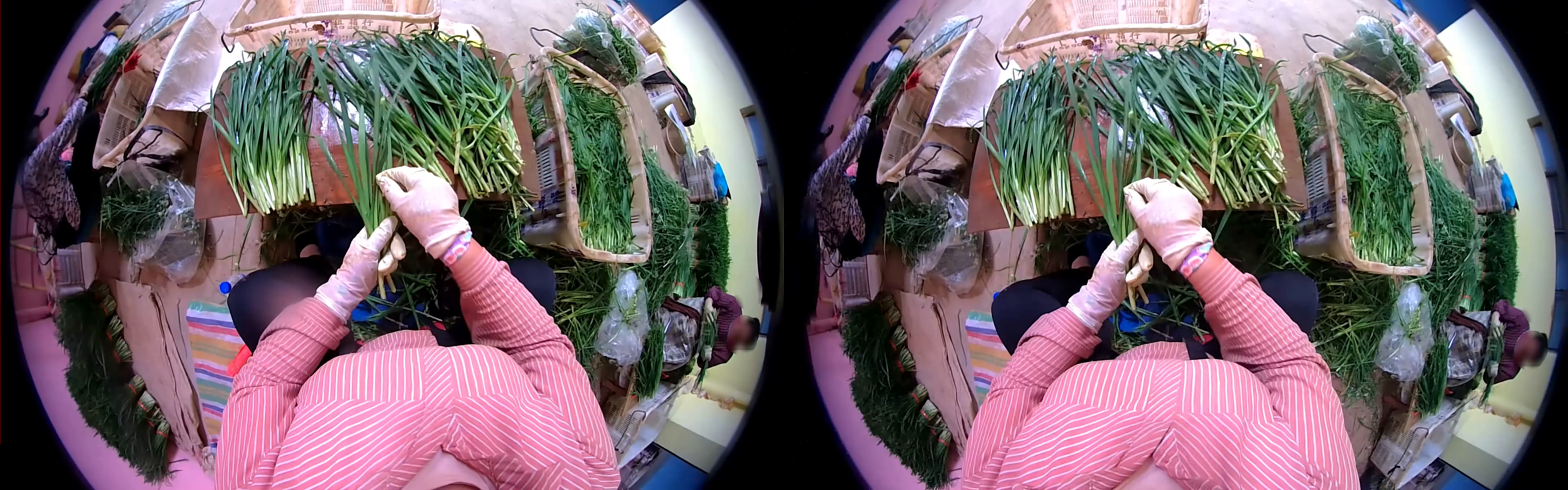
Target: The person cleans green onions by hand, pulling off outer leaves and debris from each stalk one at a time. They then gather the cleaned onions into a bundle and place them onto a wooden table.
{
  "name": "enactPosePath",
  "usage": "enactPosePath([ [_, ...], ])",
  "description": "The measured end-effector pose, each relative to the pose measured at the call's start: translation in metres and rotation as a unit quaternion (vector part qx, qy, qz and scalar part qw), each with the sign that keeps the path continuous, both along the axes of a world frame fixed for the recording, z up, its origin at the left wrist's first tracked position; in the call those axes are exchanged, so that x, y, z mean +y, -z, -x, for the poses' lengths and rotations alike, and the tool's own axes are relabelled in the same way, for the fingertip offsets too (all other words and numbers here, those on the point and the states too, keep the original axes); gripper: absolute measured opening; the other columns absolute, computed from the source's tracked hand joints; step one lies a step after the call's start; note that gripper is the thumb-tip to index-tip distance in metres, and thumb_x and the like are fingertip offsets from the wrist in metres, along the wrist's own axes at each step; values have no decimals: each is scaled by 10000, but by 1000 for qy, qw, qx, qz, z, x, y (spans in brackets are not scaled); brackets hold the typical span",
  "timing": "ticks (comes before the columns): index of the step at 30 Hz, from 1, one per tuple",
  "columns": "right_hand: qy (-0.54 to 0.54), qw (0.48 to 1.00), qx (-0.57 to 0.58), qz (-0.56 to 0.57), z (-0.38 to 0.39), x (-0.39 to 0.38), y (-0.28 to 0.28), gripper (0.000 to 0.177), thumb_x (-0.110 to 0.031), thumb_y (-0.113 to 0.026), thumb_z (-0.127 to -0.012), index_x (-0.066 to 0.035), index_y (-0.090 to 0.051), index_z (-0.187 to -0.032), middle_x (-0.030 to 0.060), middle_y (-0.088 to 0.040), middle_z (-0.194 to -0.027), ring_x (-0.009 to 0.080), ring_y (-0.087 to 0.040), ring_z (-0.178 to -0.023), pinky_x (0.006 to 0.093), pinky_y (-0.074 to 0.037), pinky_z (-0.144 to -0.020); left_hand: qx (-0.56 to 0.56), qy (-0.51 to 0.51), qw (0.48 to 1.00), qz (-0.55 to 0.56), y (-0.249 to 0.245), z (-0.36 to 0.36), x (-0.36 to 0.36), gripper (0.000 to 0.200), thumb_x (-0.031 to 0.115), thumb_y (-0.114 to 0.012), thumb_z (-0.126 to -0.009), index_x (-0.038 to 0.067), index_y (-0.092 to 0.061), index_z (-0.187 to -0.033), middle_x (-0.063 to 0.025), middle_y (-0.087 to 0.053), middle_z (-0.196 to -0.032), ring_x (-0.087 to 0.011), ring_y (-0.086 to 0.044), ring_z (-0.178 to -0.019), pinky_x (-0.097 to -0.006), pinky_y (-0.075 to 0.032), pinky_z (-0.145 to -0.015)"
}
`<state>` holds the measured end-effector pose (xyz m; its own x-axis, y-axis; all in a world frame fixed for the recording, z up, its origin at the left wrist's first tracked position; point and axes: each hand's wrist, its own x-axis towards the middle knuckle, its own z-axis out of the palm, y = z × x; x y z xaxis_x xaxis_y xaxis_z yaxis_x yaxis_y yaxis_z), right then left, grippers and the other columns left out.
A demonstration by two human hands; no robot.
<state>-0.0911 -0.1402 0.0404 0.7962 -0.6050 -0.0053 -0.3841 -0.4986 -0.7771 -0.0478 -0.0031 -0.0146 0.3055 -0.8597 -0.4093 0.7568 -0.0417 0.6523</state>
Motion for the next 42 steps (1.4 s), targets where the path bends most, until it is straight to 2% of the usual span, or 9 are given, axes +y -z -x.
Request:
enactPosePath([
  [2,18,996,19,-84,-7,-9,10,296,-356,-593,-848,-83,-690,-909,118,-679,-839,290,-650,-749,368,-499,-685,-40,9,999,-27,-11,4,-2,356,348,-482,-970,71,-541,-755,2,-464,-529,-77,-338,-396,-225,-259,-404],
  [6,25,948,-26,-317,-6,-18,0,276,-301,-681,-833,-50,-672,-950,-11,-621,-733,61,-516,-599,213,-418,-536,-88,30,994,-64,-14,9,-5,393,357,-482,-967,71,-556,-707,12,-451,-510,-76,-332,-402,-225,-257,-415],
  [21,23,909,15,-416,62,-36,-22,258,-323,-635,-846,-74,-662,-908,-18,-544,-660,67,-446,-513,208,-401,-488,-33,118,992,-1,-35,31,-13,221,273,-536,-947,85,-509,-834,-14,-512,-580,-64,-323,-382,-216,-255,-392],
  [25,32,933,23,-357,96,-35,-37,302,-365,-641,-851,-70,-658,-915,-15,-532,-651,64,-430,-505,210,-384,-474,-71,158,985,-15,-51,48,-17,229,260,-553,-931,68,-521,-812,-5,-499,-591,-59,-316,-380,-214,-251,-394],
  [29,80,923,-19,-376,132,-34,-47,363,-420,-653,-848,-65,-652,-925,-9,-532,-641,56,-425,-493,199,-358,-450,-65,209,976,12,-61,60,-23,222,247,-574,-913,58,-526,-805,-12,-496,-609,-58,-324,-390,-213,-255,-396],
  [31,88,916,-29,-391,149,-36,-51,359,-412,-661,-846,-65,-648,-940,-14,-535,-635,53,-425,-470,190,-351,-428,-74,269,960,24,-69,66,-27,191,214,-591,-892,47,-532,-962,-27,-519,-651,-55,-350,-424,-204,-261,-394],
  [33,104,905,-66,-408,164,-37,-49,344,-392,-665,-848,-62,-646,-945,-22,-534,-633,46,-421,-459,184,-353,-422,-97,287,953,22,-82,76,-32,205,235,-592,-891,53,-523,-827,-24,-487,-626,-49,-338,-409,-202,-264,-401],
  [39,116,836,-233,-483,207,-38,-41,230,-267,-637,-888,-52,-631,-970,-49,-550,-642,12,-426,-439,139,-351,-413,-99,314,944,23,-91,93,-49,279,201,-562,-889,27,-529,-1104,-25,-510,-681,-47,-338,-435,-192,-272,-411],
  [42,150,835,-261,-461,227,-32,-54,217,-259,-614,-904,-49,-633,-958,-32,-597,-692,7,-458,-487,139,-343,-443,-105,316,942,32,-99,106,-60,171,190,-544,-894,39,-521,-969,-18,-518,-684,-33,-334,-408,-192,-275,-406],
])
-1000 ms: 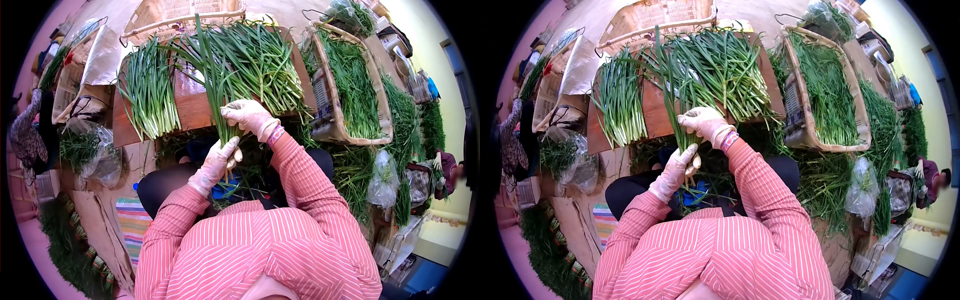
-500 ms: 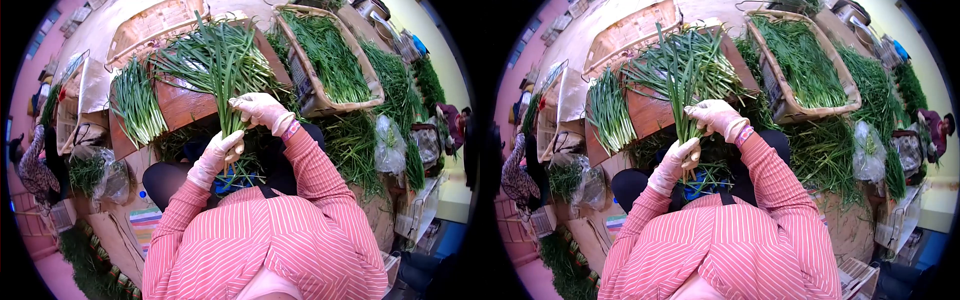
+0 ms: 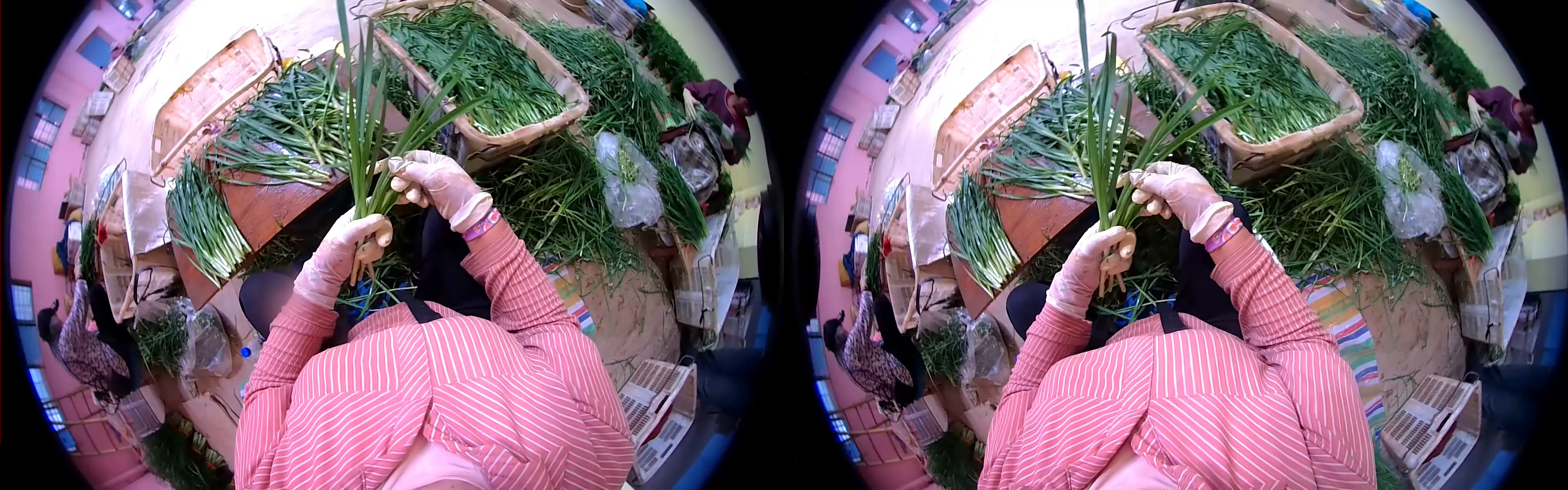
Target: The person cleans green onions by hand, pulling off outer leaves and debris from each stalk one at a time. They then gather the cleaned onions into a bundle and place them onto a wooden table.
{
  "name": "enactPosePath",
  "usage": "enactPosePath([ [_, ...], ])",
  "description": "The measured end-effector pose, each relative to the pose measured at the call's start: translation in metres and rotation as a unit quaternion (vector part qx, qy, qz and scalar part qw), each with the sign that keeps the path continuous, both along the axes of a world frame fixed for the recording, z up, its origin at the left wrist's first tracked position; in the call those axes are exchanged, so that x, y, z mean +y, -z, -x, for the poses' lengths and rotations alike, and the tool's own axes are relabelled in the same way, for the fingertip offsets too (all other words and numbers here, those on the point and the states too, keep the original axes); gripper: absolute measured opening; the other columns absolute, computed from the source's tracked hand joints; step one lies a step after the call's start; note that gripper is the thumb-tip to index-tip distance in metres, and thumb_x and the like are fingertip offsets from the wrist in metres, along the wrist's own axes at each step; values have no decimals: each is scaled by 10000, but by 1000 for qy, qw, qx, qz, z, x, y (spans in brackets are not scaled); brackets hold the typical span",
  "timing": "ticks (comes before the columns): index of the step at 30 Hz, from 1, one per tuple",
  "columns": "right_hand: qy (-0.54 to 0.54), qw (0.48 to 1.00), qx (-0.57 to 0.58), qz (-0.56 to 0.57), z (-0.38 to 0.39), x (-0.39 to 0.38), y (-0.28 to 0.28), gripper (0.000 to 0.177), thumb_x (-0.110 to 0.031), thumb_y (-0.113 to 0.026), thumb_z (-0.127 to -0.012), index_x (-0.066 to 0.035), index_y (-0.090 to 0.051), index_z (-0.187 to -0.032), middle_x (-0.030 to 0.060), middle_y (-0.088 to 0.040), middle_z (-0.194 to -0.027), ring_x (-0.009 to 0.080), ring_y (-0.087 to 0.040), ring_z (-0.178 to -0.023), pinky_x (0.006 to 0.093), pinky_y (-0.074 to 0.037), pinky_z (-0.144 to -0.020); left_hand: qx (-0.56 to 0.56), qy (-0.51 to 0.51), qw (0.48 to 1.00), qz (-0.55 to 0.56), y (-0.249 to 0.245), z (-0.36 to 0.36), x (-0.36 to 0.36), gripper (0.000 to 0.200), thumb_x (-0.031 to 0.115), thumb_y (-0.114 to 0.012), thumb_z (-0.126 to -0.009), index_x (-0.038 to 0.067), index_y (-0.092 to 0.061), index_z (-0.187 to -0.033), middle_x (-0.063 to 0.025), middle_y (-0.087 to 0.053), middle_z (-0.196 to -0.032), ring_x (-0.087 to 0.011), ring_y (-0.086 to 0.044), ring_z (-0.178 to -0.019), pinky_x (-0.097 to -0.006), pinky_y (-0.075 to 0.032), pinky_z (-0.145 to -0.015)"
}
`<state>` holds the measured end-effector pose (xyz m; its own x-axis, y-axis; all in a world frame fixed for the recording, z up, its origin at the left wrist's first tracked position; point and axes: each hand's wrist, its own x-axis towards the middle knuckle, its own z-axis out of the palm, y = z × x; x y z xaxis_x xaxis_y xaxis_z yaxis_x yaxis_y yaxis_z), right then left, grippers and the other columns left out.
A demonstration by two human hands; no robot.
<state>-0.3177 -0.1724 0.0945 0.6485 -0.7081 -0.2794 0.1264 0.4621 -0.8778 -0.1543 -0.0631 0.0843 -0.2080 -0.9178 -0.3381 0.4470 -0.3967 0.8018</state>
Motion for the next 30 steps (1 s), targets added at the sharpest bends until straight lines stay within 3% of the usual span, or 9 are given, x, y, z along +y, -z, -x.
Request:
enactPosePath([
  [5,44,998,-37,0,30,0,1,237,-237,-573,-921,-45,-667,-1024,-25,-632,-736,-1,-476,-543,144,-322,-462,-15,9,1000,12,-6,21,-16,173,211,-549,-891,48,-515,-937,-7,-509,-680,-36,-331,-411,-195,-281,-416],
  [6,61,998,-30,17,34,1,3,246,-243,-547,-926,-77,-681,-1048,-60,-605,-714,-8,-459,-531,142,-321,-470,-25,10,999,18,-5,24,-19,180,223,-551,-892,51,-513,-927,-4,-506,-678,-38,-330,-415,-194,-282,-421],
  [11,131,990,-44,30,50,5,1,231,-226,-558,-922,-55,-681,-1019,-41,-629,-707,0,-468,-537,142,-319,-473,-56,52,997,31,-7,41,-35,197,254,-538,-904,60,-503,-896,7,-495,-682,-35,-322,-431,-191,-280,-431],
  [15,229,969,-49,83,62,7,2,177,-198,-574,-909,-62,-681,-946,-36,-639,-737,13,-507,-555,144,-352,-512,-51,70,996,27,-14,58,-43,280,220,-522,-912,18,-520,-1106,13,-484,-684,-33,-323,-434,-189,-280,-429],
  [16,258,960,-45,103,66,7,0,168,-193,-586,-900,-61,-675,-952,-34,-643,-757,13,-502,-558,144,-349,-514,-51,83,995,29,-15,61,-46,366,201,-513,-914,8,-484,-1223,10,-486,-698,-29,-325,-438,-187,-281,-431],
  [19,308,941,-65,121,81,6,-5,174,-193,-618,-877,-62,-660,-984,-29,-653,-828,13,-492,-586,145,-340,-530,-36,89,995,30,-25,73,-50,299,148,-515,-898,21,-534,-1168,-7,-515,-702,-38,-349,-461,-187,-290,-448],
  [20,305,944,-63,107,87,7,-9,178,-196,-618,-876,-64,-658,-987,-28,-654,-840,12,-488,-597,147,-339,-539,-46,102,993,32,-24,75,-52,398,156,-505,-904,19,-487,-1277,0,-505,-708,-35,-339,-467,-185,-287,-457],
  [30,281,942,-154,102,129,1,-4,234,-162,-553,-932,-51,-658,-1110,21,-683,-1004,11,-474,-610,150,-342,-540,-39,135,988,63,-23,90,-57,450,252,-465,-949,18,-436,-1331,16,-485,-704,-32,-315,-476,-173,-270,-459],
])
